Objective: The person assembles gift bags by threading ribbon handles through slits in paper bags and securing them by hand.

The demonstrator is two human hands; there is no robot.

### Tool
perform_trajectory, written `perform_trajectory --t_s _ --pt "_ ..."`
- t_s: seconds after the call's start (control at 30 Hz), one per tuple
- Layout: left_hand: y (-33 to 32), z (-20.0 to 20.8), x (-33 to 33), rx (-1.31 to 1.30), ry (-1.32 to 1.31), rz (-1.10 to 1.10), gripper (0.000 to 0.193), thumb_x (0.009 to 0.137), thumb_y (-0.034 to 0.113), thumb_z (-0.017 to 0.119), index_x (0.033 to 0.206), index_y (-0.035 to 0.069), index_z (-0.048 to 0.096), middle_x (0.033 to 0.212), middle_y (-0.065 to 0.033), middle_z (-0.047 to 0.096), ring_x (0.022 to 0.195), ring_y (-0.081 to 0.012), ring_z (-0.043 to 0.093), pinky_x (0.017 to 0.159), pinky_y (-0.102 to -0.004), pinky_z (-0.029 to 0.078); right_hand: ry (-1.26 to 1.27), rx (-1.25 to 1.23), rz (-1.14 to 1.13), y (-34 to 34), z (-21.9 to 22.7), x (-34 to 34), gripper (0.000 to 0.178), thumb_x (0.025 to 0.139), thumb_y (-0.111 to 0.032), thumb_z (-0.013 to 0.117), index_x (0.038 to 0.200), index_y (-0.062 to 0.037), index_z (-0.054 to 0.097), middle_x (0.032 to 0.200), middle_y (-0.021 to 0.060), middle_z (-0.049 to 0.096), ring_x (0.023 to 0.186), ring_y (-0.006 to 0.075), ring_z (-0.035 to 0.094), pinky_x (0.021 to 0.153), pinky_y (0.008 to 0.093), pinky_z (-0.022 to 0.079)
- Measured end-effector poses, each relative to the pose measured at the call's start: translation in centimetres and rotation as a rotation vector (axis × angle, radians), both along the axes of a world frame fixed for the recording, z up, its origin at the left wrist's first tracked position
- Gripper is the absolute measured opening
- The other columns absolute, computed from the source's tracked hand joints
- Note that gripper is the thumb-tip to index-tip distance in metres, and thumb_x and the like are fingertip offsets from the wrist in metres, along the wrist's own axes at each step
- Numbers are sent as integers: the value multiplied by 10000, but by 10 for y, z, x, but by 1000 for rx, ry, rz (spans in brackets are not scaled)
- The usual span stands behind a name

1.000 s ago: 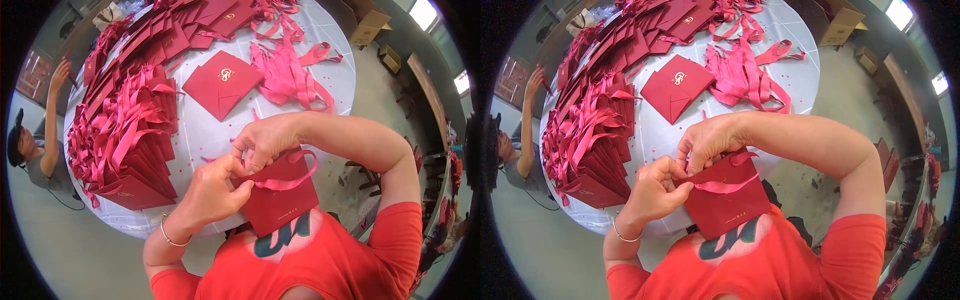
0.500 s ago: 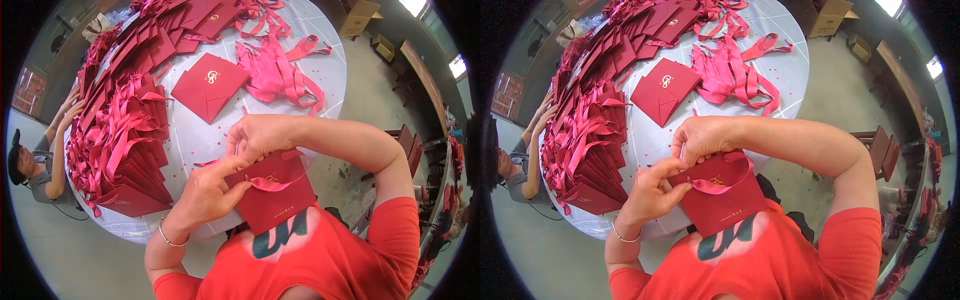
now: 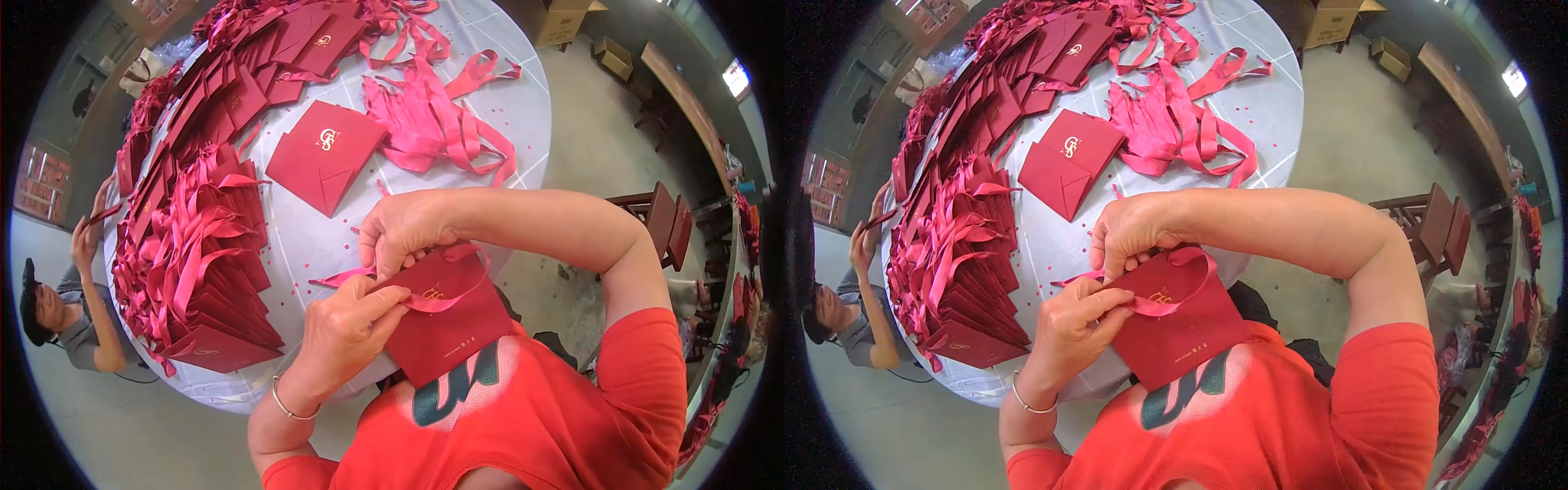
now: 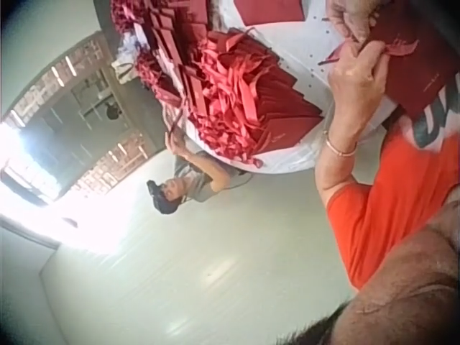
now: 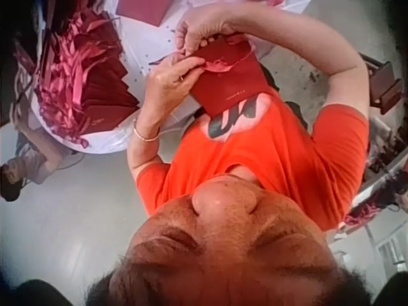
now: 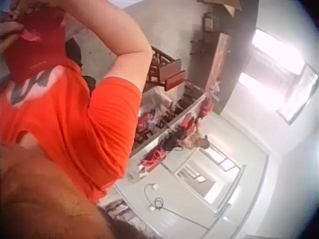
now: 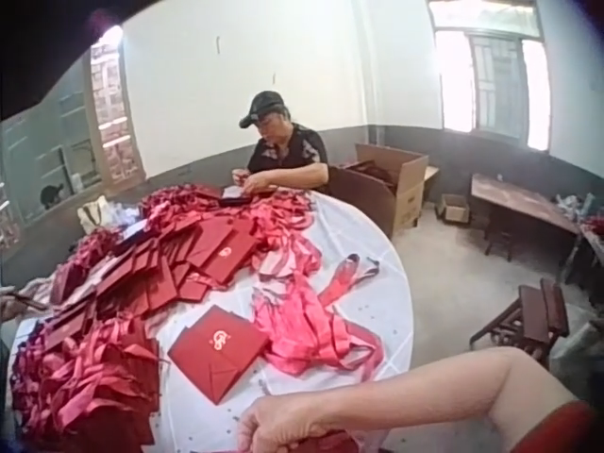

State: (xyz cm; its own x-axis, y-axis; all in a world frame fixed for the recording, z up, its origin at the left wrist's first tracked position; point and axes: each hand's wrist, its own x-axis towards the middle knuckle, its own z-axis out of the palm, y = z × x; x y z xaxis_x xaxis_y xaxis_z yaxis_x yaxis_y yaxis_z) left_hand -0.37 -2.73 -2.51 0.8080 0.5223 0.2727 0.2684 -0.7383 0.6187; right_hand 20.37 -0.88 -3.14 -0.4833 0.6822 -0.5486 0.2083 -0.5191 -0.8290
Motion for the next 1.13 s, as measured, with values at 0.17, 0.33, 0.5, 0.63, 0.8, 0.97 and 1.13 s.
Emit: perform_trajectory --t_s 0.17,0.33,0.5,0.63,0.8,0.97,1.13 --pt "5 -3 -2 -130 11 -21 169 751 1 752 911 39 712 755 -86 631 614 -171 560 556 -279 450 -43 87 -97 -7 5 -6 357 656 -23 787 954 -6 591 666 20 580 533 93 488 444 246 336" --pt "6 0 -2 -225 -5 -54 147 759 -21 729 897 25 705 758 -60 633 564 -93 516 506 -239 401 -80 194 -202 -2 -4 -6 336 664 21 771 927 -9 563 673 45 599 547 109 539 453 257 383" --pt "0 7 0 -202 -3 -78 185 771 17 728 948 38 678 808 -86 666 605 -160 578 543 -283 455 -219 728 -381 33 -23 0 238 696 2 749 851 -19 569 718 62 645 637 133 617 553 286 488" --pt "3 10 0 -319 137 77 292 772 74 746 1031 33 618 891 -152 693 691 -273 679 612 -349 534 -372 863 -467 45 -16 14 167 727 -16 720 835 4 594 784 91 686 723 136 654 617 291 511" --pt "10 1 -7 -259 -2 74 349 729 54 798 1024 28 614 735 -42 672 471 -11 481 454 -207 381 -462 1087 -547 14 0 16 202 788 -143 755 897 -4 657 784 69 671 711 119 623 640 284 496" --pt "25 6 -14 -29 -167 14 316 736 76 800 990 24 619 707 -45 650 471 -37 504 467 -233 394 -656 906 -548 -51 12 41 297 793 -256 779 855 6 654 676 107 642 593 145 604 566 295 478" --pt "40 34 -16 -425 454 391 483 776 400 778 965 -25 647 992 -196 678 817 -292 664 699 -398 502 -542 613 -465 -87 -6 38 371 779 -309 823 904 3 665 689 43 650 632 108 599 601 261 495"
